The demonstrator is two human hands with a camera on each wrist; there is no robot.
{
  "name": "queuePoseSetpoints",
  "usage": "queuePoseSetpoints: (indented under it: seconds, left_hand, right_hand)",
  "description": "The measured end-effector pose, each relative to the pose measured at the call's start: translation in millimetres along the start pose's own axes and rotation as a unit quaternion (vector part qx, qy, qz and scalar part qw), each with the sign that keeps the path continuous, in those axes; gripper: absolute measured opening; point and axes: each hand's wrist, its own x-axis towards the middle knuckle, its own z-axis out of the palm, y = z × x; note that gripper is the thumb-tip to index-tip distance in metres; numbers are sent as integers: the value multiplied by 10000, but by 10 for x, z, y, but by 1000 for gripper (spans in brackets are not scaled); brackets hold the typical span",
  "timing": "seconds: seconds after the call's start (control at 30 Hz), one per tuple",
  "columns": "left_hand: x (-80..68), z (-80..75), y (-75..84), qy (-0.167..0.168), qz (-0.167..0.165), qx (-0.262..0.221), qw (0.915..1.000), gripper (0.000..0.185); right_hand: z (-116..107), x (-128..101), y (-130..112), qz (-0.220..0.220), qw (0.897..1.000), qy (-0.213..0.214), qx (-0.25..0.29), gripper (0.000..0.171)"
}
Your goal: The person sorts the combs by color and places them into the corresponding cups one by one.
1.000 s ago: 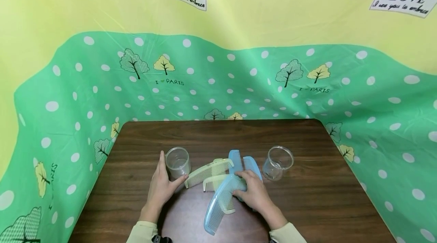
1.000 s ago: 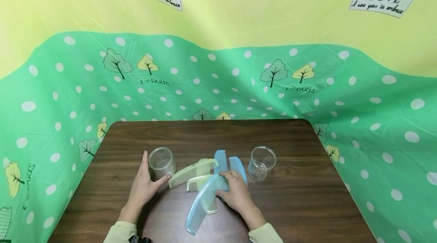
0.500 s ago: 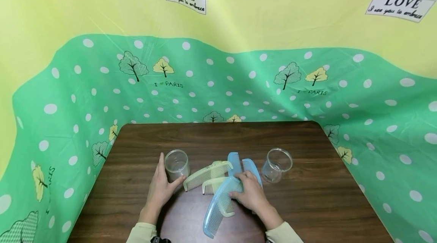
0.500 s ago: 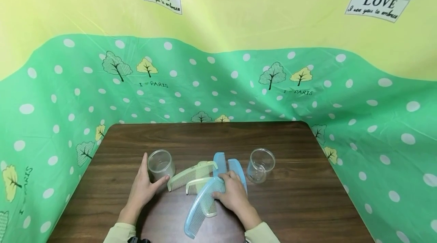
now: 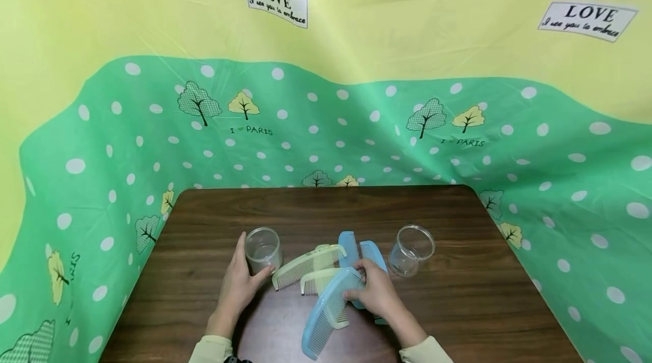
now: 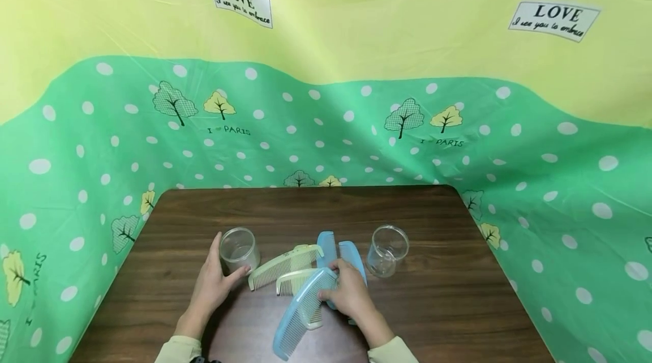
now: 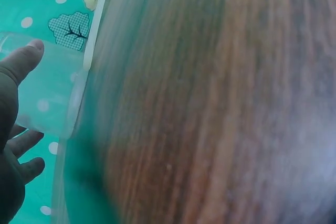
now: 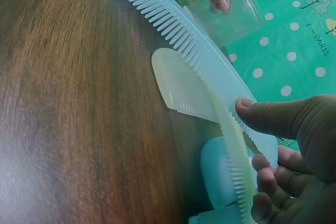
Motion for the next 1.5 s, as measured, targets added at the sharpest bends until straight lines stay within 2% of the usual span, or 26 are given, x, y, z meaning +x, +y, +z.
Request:
queuePoseSetpoints:
  seconds: [0.1, 0.33, 0.7, 0.93, 1.03, 1.27, 1.5]
  left_hand:
    - [8, -8, 5, -9, -32, -73, 10000, 111]
    - [14, -16, 3, 28, 2, -220, 9998, 104]
    - [17, -2, 15, 130, 36, -621, 9980, 101]
    - [9, -8, 12, 20, -61, -762, 9971, 99]
    - [2, -23, 18, -27, -91, -752, 9971, 100]
    - [27, -38, 15, -109, -46, -677, 9976, 100]
    - [56, -84, 7, -273, -214, -466, 9983, 104]
  right_hand:
    - [-41, -12, -34, -20, 9997, -2, 239, 66]
    - [-129, -57, -105, -366, 9979, 73, 528, 70]
    - [-182, -94, -187, -477, 9938, 615, 794, 59]
    - [-227, -135, -228, -447, 9922, 705, 931, 46]
    - [-259, -161, -258, -459, 9908, 732, 1043, 41]
    - [-342, -203, -302, -698, 9846, 613, 1484, 45]
    - [-360, -202, -360, -970, 9784, 871, 1607, 41]
